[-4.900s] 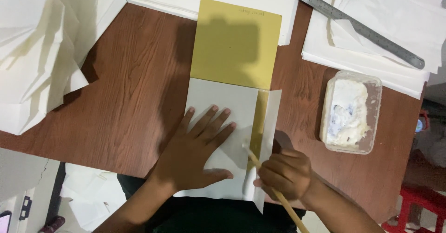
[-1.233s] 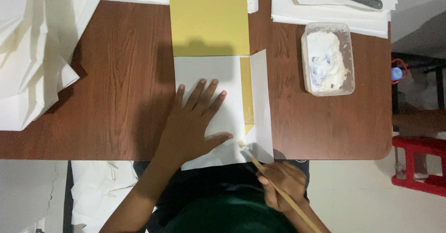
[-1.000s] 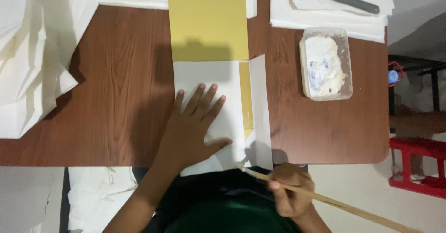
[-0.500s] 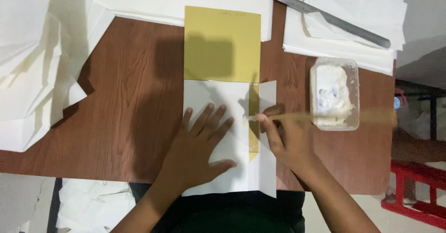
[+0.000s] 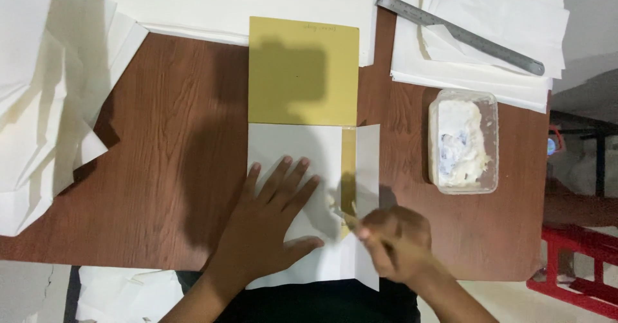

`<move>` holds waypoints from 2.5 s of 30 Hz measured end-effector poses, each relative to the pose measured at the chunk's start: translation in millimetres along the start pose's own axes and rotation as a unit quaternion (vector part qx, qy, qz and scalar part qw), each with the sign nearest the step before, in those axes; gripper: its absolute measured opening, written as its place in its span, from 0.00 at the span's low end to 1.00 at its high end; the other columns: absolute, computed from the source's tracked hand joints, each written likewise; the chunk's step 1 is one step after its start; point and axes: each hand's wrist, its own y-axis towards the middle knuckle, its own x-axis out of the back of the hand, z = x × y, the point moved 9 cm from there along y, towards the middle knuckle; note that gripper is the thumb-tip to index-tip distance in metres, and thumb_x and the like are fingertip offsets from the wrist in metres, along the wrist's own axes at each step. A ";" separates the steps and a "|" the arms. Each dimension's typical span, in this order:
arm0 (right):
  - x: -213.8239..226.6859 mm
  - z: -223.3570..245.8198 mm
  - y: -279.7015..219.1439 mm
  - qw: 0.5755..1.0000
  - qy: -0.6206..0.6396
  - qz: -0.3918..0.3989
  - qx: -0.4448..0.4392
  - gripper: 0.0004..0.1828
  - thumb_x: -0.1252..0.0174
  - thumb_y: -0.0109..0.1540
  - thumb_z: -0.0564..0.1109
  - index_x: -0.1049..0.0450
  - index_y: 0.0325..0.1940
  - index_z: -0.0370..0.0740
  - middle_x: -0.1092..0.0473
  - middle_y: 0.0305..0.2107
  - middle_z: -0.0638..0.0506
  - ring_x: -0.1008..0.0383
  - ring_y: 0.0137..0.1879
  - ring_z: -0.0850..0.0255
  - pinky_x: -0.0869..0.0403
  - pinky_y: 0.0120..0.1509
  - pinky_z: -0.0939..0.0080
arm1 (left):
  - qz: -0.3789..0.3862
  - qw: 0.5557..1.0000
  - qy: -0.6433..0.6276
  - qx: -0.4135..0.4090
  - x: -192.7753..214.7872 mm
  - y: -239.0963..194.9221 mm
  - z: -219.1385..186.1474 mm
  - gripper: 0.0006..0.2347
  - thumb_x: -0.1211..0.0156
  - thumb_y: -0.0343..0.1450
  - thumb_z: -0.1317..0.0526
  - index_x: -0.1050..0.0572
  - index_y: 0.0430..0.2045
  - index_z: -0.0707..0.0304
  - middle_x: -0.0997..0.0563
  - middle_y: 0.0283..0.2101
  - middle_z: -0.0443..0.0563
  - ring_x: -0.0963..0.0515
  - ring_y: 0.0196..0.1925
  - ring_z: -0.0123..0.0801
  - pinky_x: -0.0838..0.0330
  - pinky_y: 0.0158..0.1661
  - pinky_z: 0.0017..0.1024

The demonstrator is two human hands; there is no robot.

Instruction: The person applies a white paste to the edges of a white paper sheet using a brush and then folds the paper over a yellow card. They continue to apply the paste to the folded edges and press them down to secure the paper.

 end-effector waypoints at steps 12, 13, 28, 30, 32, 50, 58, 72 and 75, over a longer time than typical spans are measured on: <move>-0.5 -51.0 67.8 0.985 0.027 0.030 -0.167 0.16 0.50 0.70 0.48 0.24 0.30 0.43 0.25 0.20 0.59 0.26 0.22 0.67 0.31 0.28 0.66 | -0.008 1.000 -0.007 -0.003 0.3 0.1 -0.5 0.37 0.49 0.70 0.32 0.37 0.69 0.57 0.42 0.76 0.55 0.44 0.78 0.50 0.54 0.70 0.60; -1.1 -50.1 66.1 0.989 -0.038 0.029 -0.139 0.22 0.50 0.69 0.51 0.19 0.25 0.45 0.23 0.21 0.58 0.26 0.24 0.65 0.32 0.28 0.63 | -0.007 1.000 0.000 -0.006 0.0 0.0 -1.1 0.37 0.51 0.71 0.31 0.38 0.69 0.56 0.42 0.76 0.55 0.44 0.78 0.50 0.53 0.70 0.60; 8.7 -29.7 -8.1 0.984 0.166 -0.053 0.027 0.16 0.54 0.68 0.42 0.36 0.25 0.46 0.41 0.12 0.60 0.41 0.13 0.69 0.40 0.13 0.65 | -0.010 0.999 0.035 -0.006 -2.8 -1.8 -1.3 0.41 0.48 0.67 0.29 0.42 0.72 0.53 0.44 0.77 0.52 0.47 0.79 0.47 0.58 0.72 0.56; 22.4 -33.9 7.9 0.982 0.163 -0.090 -0.039 0.13 0.55 0.70 0.44 0.34 0.31 0.44 0.37 0.14 0.59 0.38 0.14 0.70 0.38 0.14 0.68 | -0.010 1.000 0.026 -0.007 -3.7 -1.2 -1.4 0.41 0.47 0.67 0.30 0.40 0.71 0.54 0.44 0.77 0.53 0.47 0.79 0.48 0.57 0.72 0.57; 33.7 -40.0 21.3 0.973 0.162 -0.125 -0.104 0.12 0.55 0.72 0.46 0.32 0.37 0.43 0.32 0.16 0.58 0.36 0.15 0.71 0.36 0.14 0.71 | -0.009 1.000 0.017 -0.007 -3.1 -2.3 -2.6 0.40 0.47 0.67 0.30 0.39 0.70 0.54 0.43 0.77 0.54 0.46 0.78 0.49 0.56 0.71 0.58; 9.5 -60.4 79.0 0.993 -0.051 -0.061 -0.086 0.23 0.52 0.72 0.47 0.24 0.23 0.42 0.23 0.24 0.53 0.22 0.32 0.58 0.30 0.37 0.57 | -0.007 1.000 -0.017 -0.013 -1.8 0.0 0.4 0.39 0.42 0.67 0.34 0.39 0.69 0.57 0.43 0.76 0.57 0.46 0.78 0.52 0.57 0.70 0.61; 29.7 -44.9 49.5 0.980 0.097 -0.156 -0.083 0.14 0.53 0.72 0.46 0.33 0.34 0.42 0.32 0.18 0.55 0.34 0.21 0.66 0.37 0.23 0.66 | -0.009 1.000 -0.026 -0.002 -1.2 -1.8 -0.8 0.40 0.41 0.66 0.32 0.39 0.69 0.55 0.42 0.76 0.56 0.47 0.78 0.52 0.57 0.70 0.61; 35.9 -73.9 50.3 0.980 0.097 -0.158 -0.067 0.10 0.50 0.71 0.43 0.27 0.40 0.36 0.27 0.25 0.50 0.26 0.26 0.63 0.29 0.23 0.67 | -0.011 1.000 -0.020 -0.003 -0.1 -1.7 -0.5 0.39 0.40 0.67 0.33 0.38 0.69 0.55 0.43 0.76 0.54 0.45 0.78 0.50 0.57 0.70 0.60; 86.3 -84.0 17.7 0.959 0.084 -0.267 -0.050 0.12 0.51 0.73 0.44 0.32 0.38 0.35 0.31 0.25 0.47 0.28 0.29 0.58 0.31 0.32 0.61 | 0.002 1.000 -0.001 -0.008 2.6 0.2 -3.5 0.34 0.45 0.71 0.38 0.39 0.71 0.53 0.43 0.77 0.52 0.45 0.78 0.47 0.55 0.70 0.57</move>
